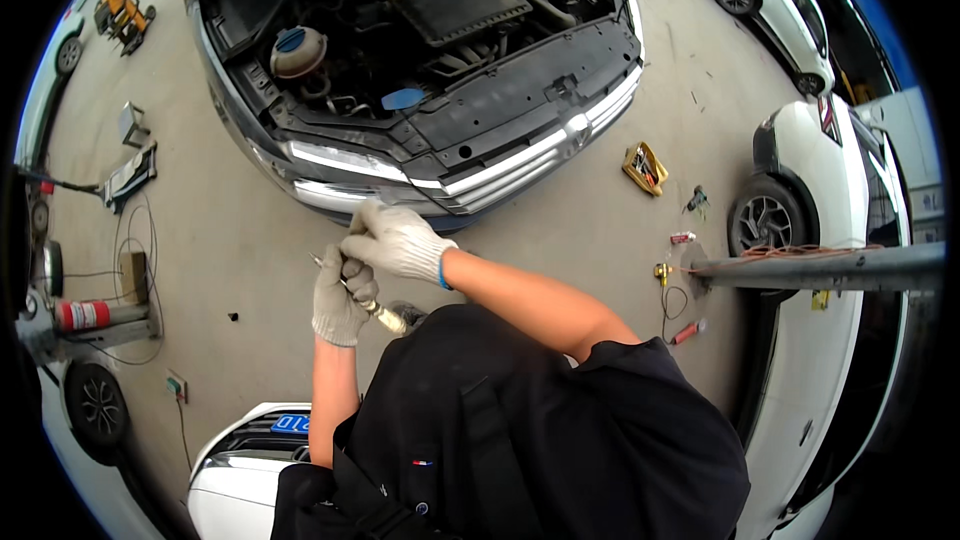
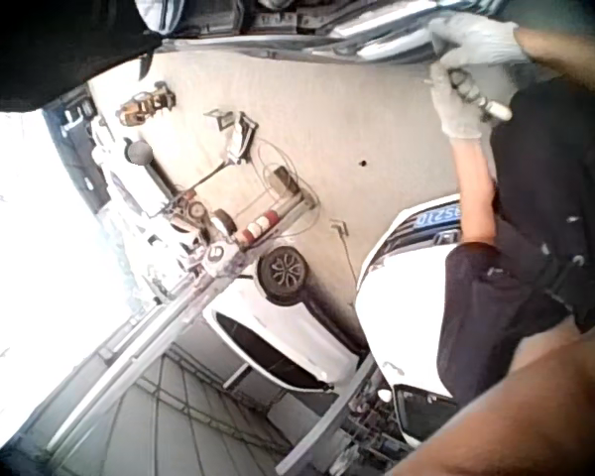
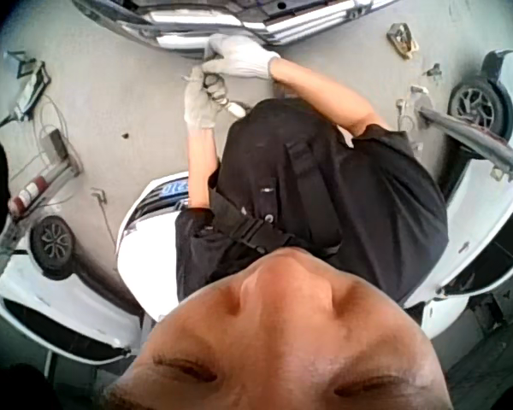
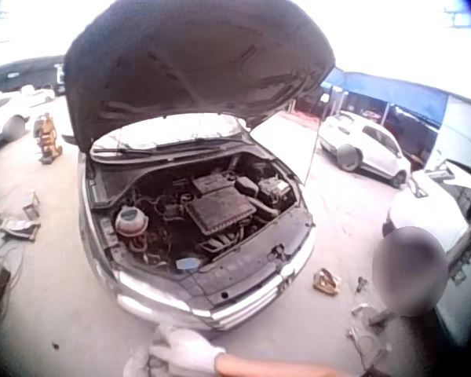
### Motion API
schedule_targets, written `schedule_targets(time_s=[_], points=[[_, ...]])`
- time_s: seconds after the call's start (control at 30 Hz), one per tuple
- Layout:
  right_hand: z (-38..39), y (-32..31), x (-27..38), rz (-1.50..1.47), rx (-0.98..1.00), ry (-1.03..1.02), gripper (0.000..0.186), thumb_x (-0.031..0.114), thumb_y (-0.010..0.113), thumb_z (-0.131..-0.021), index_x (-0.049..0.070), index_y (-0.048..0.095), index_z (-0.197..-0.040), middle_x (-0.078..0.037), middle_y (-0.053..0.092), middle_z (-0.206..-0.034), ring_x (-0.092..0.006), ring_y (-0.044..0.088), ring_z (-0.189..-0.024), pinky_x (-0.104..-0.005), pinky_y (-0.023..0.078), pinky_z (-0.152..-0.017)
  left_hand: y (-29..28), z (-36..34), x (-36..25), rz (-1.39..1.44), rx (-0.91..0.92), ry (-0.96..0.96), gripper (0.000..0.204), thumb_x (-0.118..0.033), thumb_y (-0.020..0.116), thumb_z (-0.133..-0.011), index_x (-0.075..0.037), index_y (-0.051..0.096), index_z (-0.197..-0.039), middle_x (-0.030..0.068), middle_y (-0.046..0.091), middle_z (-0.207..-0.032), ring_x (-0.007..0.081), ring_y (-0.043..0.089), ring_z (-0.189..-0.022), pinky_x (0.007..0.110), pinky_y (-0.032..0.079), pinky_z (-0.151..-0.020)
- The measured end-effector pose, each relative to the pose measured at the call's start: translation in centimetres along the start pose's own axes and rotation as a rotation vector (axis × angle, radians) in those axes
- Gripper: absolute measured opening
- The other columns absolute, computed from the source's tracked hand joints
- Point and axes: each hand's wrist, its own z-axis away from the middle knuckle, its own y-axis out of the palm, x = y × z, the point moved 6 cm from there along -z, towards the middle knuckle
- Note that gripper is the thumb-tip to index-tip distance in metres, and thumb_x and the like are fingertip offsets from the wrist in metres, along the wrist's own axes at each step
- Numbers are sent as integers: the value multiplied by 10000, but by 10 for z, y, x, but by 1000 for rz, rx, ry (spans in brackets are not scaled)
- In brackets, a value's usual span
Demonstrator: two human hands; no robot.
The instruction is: The person uses a screwdriver to remove screws from the front bumper and the wheel arch area of a car. They work on the front bumper first, then move to the wheel arch, removing multiple screws from the plastic liner.
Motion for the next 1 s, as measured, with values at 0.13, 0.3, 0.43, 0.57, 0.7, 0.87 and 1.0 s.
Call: schedule_targets(time_s=[0.13,0.3,0.43,0.57,0.7,0.87,1.0], points=[[36,23,-36,18,98,46,569,499,548,-929,-54,508,-1056,-253,669,-904,-402,667,-881,-467,508,-795,14,-29,2,-7,-206,150,261,-344,510,-1046,-85,517,-1013,-47,316,-694,67,273,-533,206,278,-449],[34,-6,-59,-84,132,-67,491,393,481,-969,-46,547,-1179,-266,670,-948,-420,640,-946,-484,476,-844,17,-59,3,101,-282,268,179,-261,547,-1019,-83,531,-1027,-36,413,-749,80,357,-596,238,350,-506],[45,-60,-94,-113,186,-112,432,352,463,-969,10,606,-1191,-251,677,-981,-403,639,-986,-468,474,-883,27,-101,5,169,-232,396,205,-303,518,-1029,-101,544,-1010,-39,444,-757,89,392,-605,249,390,-526],[51,-117,-137,-154,213,-212,414,338,471,-961,35,627,-1195,-203,689,-988,-353,656,-966,-429,492,-877,34,-136,26,-16,-248,413,237,-348,513,-1038,-125,581,-990,-55,525,-803,80,416,-619,230,403,-536],[60,-166,-171,-262,198,-34,406,349,500,-953,50,641,-1189,-153,691,-912,-265,679,-887,-384,507,-818,50,-163,69,66,-170,281,205,-310,519,-1043,-116,583,-1068,-50,555,-844,65,382,-628,226,373,-572],[53,-187,-207,-302,33,53,386,319,525,-959,22,628,-1183,-86,637,-791,-161,637,-724,-335,520,-708,52,-193,113,-28,-170,200,284,-309,547,-1030,-67,570,-1178,-38,531,-875,61,381,-641,216,368,-567],[51,-194,-214,-282,38,245,431,359,500,-954,30,641,-1195,-209,686,-1008,-351,659,-995,-434,491,-893,50,-212,124,-70,-179,80,220,-261,539,-1033,-67,585,-1127,-36,543,-852,63,400,-618,215,365,-545]])
